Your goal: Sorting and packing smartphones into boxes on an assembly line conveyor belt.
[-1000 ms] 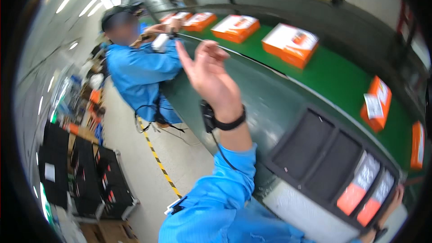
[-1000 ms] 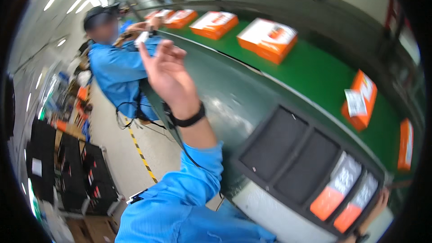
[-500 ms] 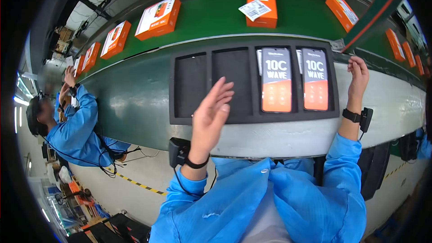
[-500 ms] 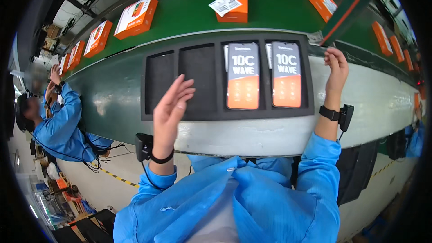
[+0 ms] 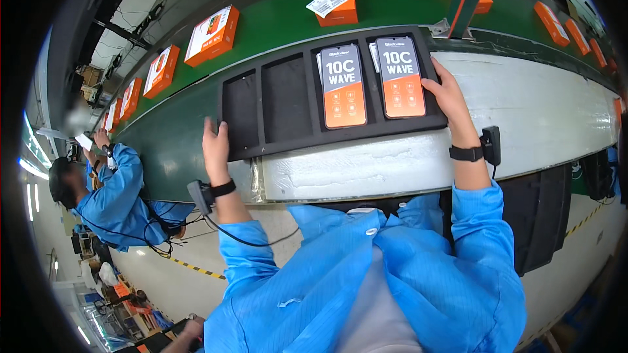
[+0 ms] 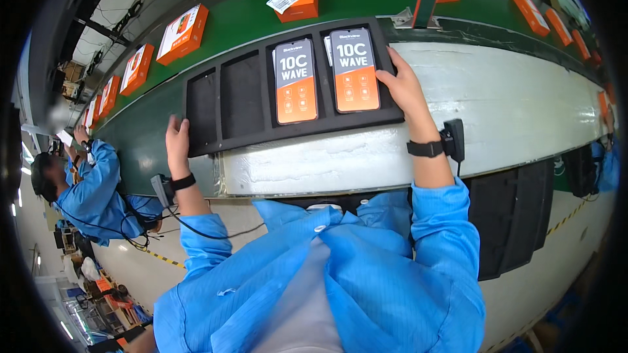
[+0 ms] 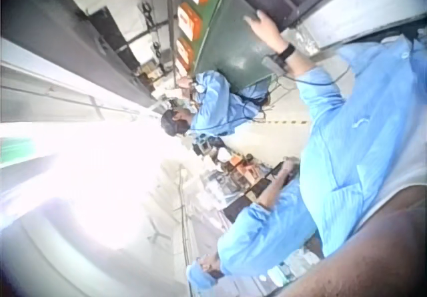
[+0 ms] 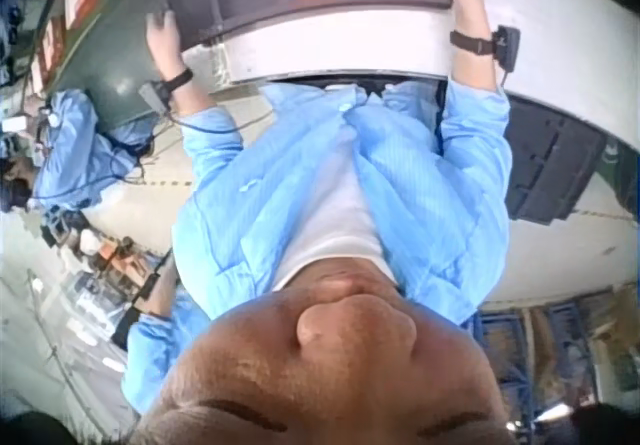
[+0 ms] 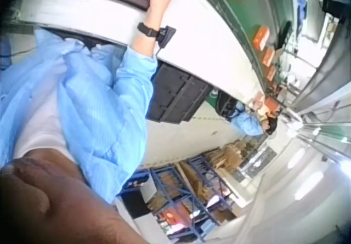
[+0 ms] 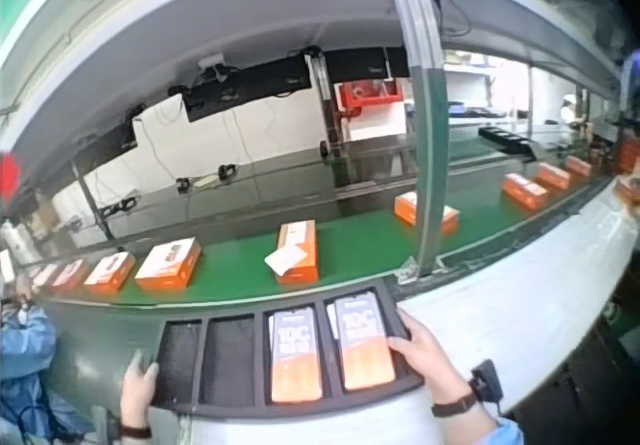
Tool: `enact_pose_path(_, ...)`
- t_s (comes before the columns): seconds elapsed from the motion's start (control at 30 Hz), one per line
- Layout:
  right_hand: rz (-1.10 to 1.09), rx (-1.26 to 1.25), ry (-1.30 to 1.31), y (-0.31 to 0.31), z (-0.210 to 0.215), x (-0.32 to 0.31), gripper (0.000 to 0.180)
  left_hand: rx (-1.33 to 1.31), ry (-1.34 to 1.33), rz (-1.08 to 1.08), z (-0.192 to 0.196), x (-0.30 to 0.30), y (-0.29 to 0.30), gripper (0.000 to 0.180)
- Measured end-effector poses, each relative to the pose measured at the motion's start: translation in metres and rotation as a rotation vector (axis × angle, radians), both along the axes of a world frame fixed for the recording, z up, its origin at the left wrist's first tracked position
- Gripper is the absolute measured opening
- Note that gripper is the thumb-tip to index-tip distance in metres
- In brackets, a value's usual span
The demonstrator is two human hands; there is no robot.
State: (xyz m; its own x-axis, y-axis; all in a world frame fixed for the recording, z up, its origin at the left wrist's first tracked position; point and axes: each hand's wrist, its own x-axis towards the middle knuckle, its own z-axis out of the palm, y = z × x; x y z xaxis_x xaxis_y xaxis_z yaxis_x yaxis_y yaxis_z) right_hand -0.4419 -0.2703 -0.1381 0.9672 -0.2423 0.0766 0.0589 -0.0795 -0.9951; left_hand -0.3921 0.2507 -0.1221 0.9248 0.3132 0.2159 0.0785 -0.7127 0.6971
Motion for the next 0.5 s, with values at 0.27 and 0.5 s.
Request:
enact_pose_path(0.27,-0.031,0.214,-0.117,-0.026,0.073,0.018,0.056,-0.201,-0.116,-0.237,0.079,0.029,-0.011,0.037)
enact_pose_path(0.5,0.451,0.325,-0.226,-0.058,0.213,0.028,0.051,-0.458,-0.247,-0.279,0.214,0.017,-0.009,0.040)
